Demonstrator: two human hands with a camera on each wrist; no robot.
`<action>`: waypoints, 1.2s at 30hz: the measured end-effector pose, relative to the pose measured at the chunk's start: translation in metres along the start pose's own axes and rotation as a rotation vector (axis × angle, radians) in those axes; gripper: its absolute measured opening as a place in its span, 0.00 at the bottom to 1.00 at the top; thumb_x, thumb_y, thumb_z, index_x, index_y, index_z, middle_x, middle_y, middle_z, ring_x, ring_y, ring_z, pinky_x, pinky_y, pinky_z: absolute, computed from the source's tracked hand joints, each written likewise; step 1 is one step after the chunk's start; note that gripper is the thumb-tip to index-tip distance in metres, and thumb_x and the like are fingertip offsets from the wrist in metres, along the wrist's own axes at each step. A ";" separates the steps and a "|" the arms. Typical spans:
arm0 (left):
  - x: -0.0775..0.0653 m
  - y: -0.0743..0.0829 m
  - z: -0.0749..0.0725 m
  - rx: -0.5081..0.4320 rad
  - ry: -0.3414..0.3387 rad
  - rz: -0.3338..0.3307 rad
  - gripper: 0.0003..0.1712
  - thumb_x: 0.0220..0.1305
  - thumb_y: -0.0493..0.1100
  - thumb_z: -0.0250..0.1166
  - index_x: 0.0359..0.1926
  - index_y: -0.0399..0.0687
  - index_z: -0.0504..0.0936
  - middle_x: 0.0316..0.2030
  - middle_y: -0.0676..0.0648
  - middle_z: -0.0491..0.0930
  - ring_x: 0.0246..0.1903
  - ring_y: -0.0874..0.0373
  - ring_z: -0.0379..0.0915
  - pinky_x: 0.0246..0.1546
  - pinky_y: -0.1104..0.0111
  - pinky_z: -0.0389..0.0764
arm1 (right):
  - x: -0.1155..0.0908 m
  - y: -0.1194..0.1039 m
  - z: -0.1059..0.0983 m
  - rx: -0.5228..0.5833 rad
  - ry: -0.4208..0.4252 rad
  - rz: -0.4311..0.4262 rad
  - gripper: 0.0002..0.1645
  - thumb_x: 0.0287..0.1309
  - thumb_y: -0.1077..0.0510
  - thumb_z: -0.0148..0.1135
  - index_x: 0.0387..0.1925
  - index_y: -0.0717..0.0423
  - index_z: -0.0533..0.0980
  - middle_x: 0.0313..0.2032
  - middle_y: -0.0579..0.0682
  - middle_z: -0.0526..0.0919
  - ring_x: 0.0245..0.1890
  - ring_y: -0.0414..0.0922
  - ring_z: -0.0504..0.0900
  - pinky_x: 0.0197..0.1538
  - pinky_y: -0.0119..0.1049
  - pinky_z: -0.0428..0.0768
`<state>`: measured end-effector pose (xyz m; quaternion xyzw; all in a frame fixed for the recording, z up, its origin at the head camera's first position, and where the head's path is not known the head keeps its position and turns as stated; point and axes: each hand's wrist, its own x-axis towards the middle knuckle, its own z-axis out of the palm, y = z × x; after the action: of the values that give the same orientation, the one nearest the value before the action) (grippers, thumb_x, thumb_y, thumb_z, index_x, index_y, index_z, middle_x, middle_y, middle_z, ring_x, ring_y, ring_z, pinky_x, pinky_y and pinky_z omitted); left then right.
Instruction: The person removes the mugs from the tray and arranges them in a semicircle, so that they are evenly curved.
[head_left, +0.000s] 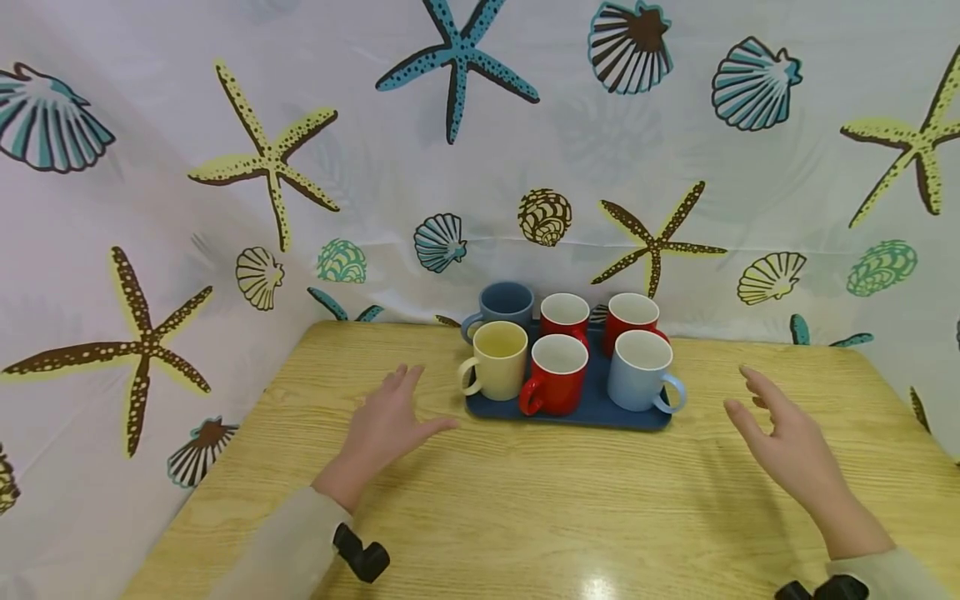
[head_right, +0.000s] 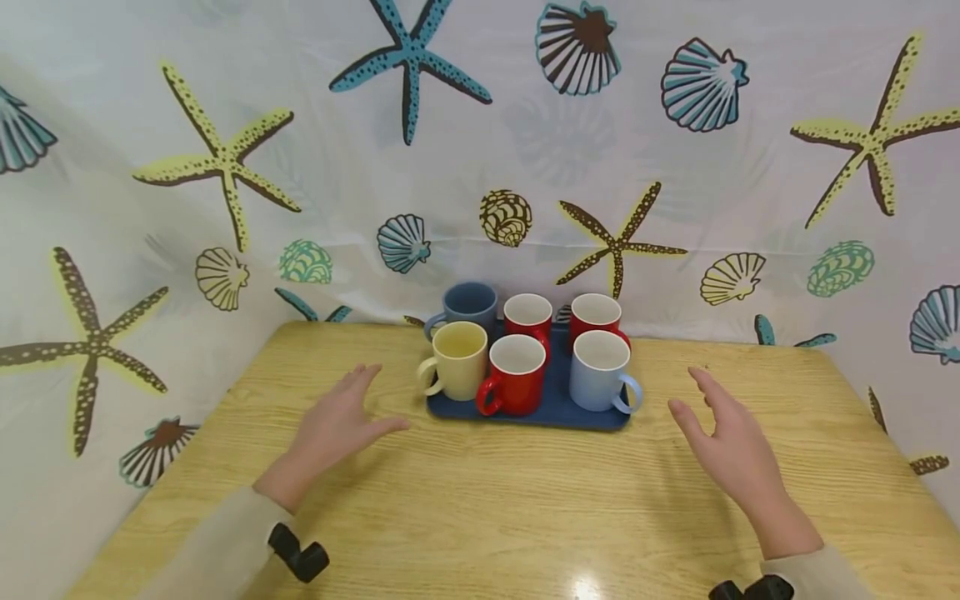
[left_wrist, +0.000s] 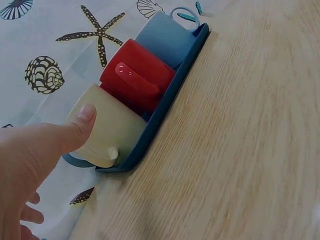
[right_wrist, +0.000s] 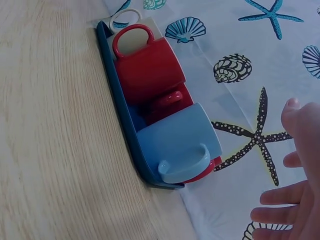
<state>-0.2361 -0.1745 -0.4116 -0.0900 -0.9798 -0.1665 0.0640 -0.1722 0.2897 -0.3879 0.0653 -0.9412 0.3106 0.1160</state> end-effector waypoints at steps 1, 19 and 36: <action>0.002 0.001 0.002 -0.013 -0.003 -0.006 0.63 0.40 0.83 0.54 0.68 0.44 0.58 0.65 0.34 0.58 0.58 0.36 0.63 0.46 0.41 0.68 | 0.002 0.000 0.002 0.027 -0.018 0.014 0.36 0.68 0.42 0.44 0.71 0.52 0.51 0.61 0.68 0.64 0.55 0.67 0.67 0.44 0.63 0.69; 0.041 -0.003 0.049 -0.279 0.016 0.085 0.54 0.45 0.65 0.70 0.66 0.41 0.60 0.63 0.39 0.63 0.62 0.43 0.57 0.59 0.50 0.61 | 0.037 0.006 0.033 0.395 -0.263 0.273 0.47 0.63 0.31 0.39 0.67 0.64 0.52 0.48 0.70 0.74 0.38 0.54 0.80 0.37 0.44 0.79; 0.066 -0.010 0.079 -0.399 0.006 0.194 0.47 0.46 0.64 0.70 0.63 0.49 0.64 0.58 0.48 0.68 0.59 0.53 0.62 0.59 0.57 0.62 | 0.052 0.007 0.055 0.582 -0.263 0.418 0.44 0.62 0.32 0.44 0.64 0.62 0.56 0.40 0.62 0.77 0.31 0.51 0.81 0.32 0.45 0.81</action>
<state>-0.3097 -0.1474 -0.4784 -0.1941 -0.9140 -0.3505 0.0637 -0.2339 0.2599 -0.4213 -0.0587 -0.8133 0.5710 -0.0952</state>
